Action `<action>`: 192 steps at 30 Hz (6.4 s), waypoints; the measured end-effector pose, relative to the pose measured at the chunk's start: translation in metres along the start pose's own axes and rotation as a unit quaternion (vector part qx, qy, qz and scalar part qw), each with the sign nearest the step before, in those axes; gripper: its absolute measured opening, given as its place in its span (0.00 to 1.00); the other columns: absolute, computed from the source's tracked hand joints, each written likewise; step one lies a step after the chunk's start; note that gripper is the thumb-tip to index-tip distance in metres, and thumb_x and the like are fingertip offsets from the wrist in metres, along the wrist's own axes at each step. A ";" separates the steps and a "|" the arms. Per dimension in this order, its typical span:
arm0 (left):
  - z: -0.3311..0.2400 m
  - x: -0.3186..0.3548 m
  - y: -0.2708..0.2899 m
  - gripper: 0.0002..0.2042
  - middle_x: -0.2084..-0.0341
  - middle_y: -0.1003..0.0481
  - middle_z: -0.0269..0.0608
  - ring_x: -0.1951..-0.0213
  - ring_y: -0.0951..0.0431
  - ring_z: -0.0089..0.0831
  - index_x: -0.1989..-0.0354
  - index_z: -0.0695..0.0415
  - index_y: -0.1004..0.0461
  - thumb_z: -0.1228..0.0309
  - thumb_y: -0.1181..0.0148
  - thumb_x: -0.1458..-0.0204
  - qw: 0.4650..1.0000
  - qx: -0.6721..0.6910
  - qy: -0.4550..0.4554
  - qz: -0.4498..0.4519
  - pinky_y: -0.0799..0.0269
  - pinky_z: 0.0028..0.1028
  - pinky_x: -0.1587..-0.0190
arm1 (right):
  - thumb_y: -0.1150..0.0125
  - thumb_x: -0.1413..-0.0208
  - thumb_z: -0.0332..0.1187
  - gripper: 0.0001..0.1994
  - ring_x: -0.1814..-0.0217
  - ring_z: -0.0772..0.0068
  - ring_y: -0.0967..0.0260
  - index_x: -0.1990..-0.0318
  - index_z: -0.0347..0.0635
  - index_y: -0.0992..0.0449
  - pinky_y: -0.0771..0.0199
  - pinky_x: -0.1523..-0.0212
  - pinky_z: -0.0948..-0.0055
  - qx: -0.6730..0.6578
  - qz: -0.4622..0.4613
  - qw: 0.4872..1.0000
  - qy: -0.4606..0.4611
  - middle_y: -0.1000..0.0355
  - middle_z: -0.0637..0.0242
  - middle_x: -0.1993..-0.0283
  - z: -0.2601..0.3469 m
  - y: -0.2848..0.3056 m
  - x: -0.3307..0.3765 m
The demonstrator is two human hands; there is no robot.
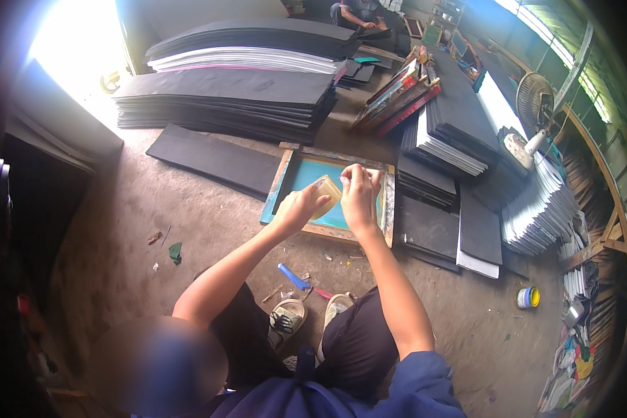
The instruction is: The person sits on the floor and applies masking tape to the edges of a wooden frame with a teal screen. They repeatedly tear off pieces of tape, press them along the frame edges, and smooth them down.
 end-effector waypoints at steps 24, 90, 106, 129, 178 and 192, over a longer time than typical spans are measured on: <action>-0.005 0.013 -0.002 0.19 0.77 0.27 0.54 0.71 0.25 0.46 0.64 0.63 0.36 0.56 0.48 0.47 0.987 0.012 -0.150 0.055 0.32 0.37 0.67 | 0.35 0.57 0.23 0.26 0.71 0.73 0.29 0.54 0.42 0.44 0.30 0.70 0.75 -0.204 0.088 0.948 -0.227 0.28 0.63 0.72 -0.082 -0.014 0.013; 0.163 -0.038 0.070 0.20 0.81 0.27 0.47 0.75 0.26 0.45 0.79 0.61 0.28 0.55 0.48 0.49 0.976 -0.199 -0.049 0.072 0.31 0.37 0.70 | 0.42 0.55 0.18 0.16 0.73 0.70 0.28 0.66 0.41 0.45 0.29 0.71 0.75 -0.203 -0.061 0.886 -0.412 0.29 0.59 0.72 -0.238 -0.028 0.088; 0.262 -0.037 -0.017 0.26 0.88 0.40 0.44 0.83 0.40 0.31 0.85 0.66 0.36 0.51 0.46 0.50 0.981 0.026 0.055 0.184 0.43 0.33 0.78 | 0.35 0.59 0.23 0.21 0.75 0.72 0.27 0.65 0.40 0.46 0.30 0.69 0.76 -0.025 -0.050 0.829 -0.557 0.27 0.59 0.75 -0.281 -0.099 0.217; 0.244 -0.055 -0.017 0.24 0.89 0.43 0.36 0.82 0.44 0.23 0.83 0.64 0.37 0.53 0.43 0.51 0.980 0.041 0.079 0.178 0.46 0.27 0.79 | 0.38 0.56 0.28 0.19 0.57 0.48 0.29 0.60 0.37 0.41 0.29 0.57 0.55 0.179 0.001 0.763 -0.622 0.28 0.49 0.64 -0.258 -0.116 0.186; 0.345 -0.024 -0.078 0.38 0.75 0.24 0.40 0.63 0.24 0.36 0.62 0.54 0.25 0.29 0.51 0.66 0.861 -0.379 0.074 0.331 0.43 0.48 0.50 | 0.41 0.53 0.54 0.29 0.88 0.66 0.36 0.59 0.40 0.46 0.33 0.88 0.68 0.093 0.211 0.693 -0.683 0.38 0.62 0.75 -0.313 -0.103 0.234; 0.379 -0.038 -0.078 0.31 0.66 0.23 0.43 0.59 0.25 0.41 0.62 0.53 0.21 0.40 0.37 0.69 0.867 -0.171 0.233 0.406 0.50 0.59 0.50 | 0.47 0.48 0.36 0.13 0.62 0.47 0.32 0.61 0.36 0.36 0.32 0.64 0.54 0.024 0.492 0.857 -0.150 0.32 0.50 0.64 -0.155 -0.133 0.139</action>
Point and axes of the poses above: each hand's wrist, its own x-axis away from the middle knuckle, its own y-axis out of the back of the hand, z = x × y, the point moved 2 cm from there along -x, towards the middle knuckle
